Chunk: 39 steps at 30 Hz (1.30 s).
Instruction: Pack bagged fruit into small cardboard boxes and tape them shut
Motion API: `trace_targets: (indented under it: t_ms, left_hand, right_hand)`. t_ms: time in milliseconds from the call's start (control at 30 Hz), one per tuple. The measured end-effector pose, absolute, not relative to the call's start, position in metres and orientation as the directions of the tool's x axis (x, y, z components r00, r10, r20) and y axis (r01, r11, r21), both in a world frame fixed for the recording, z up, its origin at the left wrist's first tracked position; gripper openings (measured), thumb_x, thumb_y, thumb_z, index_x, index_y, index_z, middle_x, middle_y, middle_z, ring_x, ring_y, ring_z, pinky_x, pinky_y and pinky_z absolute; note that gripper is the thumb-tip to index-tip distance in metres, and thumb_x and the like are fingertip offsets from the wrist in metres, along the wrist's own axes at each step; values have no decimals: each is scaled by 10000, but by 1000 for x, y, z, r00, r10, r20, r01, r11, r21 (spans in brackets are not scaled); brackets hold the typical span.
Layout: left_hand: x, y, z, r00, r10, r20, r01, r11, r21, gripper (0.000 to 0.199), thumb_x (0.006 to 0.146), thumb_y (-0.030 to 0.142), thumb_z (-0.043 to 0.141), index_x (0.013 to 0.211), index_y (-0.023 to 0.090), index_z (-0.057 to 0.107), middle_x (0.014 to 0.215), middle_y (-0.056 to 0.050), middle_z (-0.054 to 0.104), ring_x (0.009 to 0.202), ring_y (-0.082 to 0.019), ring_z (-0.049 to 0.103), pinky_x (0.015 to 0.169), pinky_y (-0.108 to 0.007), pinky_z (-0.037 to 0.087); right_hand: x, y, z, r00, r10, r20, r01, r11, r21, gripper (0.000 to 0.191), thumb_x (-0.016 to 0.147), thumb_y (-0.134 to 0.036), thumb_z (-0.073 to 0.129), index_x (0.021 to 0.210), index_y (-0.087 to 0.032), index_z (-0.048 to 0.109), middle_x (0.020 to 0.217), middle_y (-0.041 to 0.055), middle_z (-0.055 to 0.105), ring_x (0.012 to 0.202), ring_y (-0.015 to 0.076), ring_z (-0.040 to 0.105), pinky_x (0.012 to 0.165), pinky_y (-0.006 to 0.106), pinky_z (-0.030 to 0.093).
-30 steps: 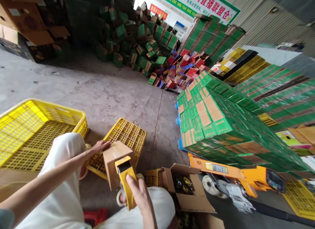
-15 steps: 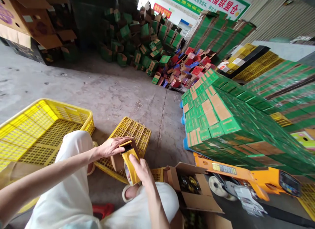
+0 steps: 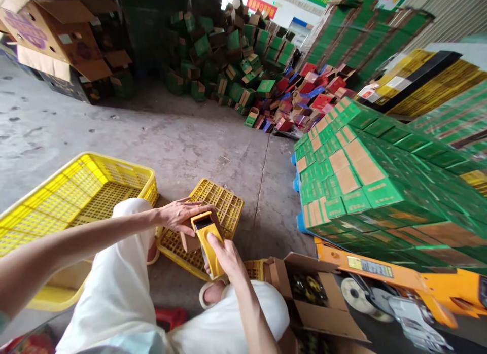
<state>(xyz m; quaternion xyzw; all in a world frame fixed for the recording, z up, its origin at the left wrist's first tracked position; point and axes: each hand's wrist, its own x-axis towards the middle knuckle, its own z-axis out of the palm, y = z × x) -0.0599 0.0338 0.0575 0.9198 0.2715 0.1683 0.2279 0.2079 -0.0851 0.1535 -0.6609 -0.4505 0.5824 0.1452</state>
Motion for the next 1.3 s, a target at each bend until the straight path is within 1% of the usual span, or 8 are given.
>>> trace_targets:
  t_ms: [100,200,300,500,600,733,1133,1300]
  left_hand:
    - [-71,37,52,776,611,157,467,-723,509,1117,946,849,622,1810,335,137,1789,-114,421,1641,-384,407,1356,-547,250]
    - [-80,40,48,791,595,146,469,-741,481,1028,963,857,578,1796,395,190,1834,-69,325,1691,-406,287,1353,-603,223]
    - [-82,42,48,809,571,139,468,-769,435,998,975,876,520,1791,379,232,1847,-60,285,1714,-431,190,1356,-625,192]
    - [-76,42,52,828,503,246,405,-842,357,1041,967,867,550,1793,300,268,1814,-136,357,1695,-438,255,1374,-616,139]
    - [-67,35,51,858,420,297,332,-893,304,1206,896,907,613,1793,183,260,1810,-215,331,1684,-455,280,1383,-616,125]
    - [-51,26,46,910,301,285,220,-933,286,1383,831,942,651,1785,53,192,1814,-279,267,1687,-440,284,1398,-547,161]
    - [-54,42,33,894,354,274,257,-908,332,1243,857,834,745,1755,81,331,1794,-242,330,1681,-394,323,1396,-501,233]
    - [-52,41,35,893,349,283,249,-909,336,1217,859,816,758,1743,78,365,1787,-238,344,1680,-385,325,1399,-505,230]
  right_hand:
    - [214,-94,150,-84,755,-650,432,-561,-706,600,968,-776,588,890,-188,679,577,65,727,491,214,706,499,296,583]
    - [217,-100,143,-75,750,-658,412,-577,-705,591,966,-780,594,899,-199,675,567,47,716,498,212,706,511,293,589]
    - [218,-101,136,-62,749,-659,391,-590,-707,597,961,-803,589,900,-214,665,565,44,716,491,210,696,508,292,585]
    - [222,-98,129,-100,761,-641,396,-561,-727,654,924,-858,610,861,-211,682,551,53,719,465,205,678,482,282,564]
    - [223,-98,129,-82,761,-643,397,-567,-722,660,915,-868,616,877,-211,671,560,53,724,479,207,687,494,287,575]
    - [221,-97,131,-62,745,-665,403,-591,-699,636,942,-845,596,893,-214,656,585,58,730,511,212,712,518,299,600]
    - [213,-91,129,-97,778,-621,385,-546,-744,644,933,-855,587,895,-220,691,557,45,721,480,210,700,489,287,570]
    - [216,-93,127,-73,779,-623,372,-558,-741,686,898,-879,608,990,-205,697,562,34,728,488,221,723,480,283,572]
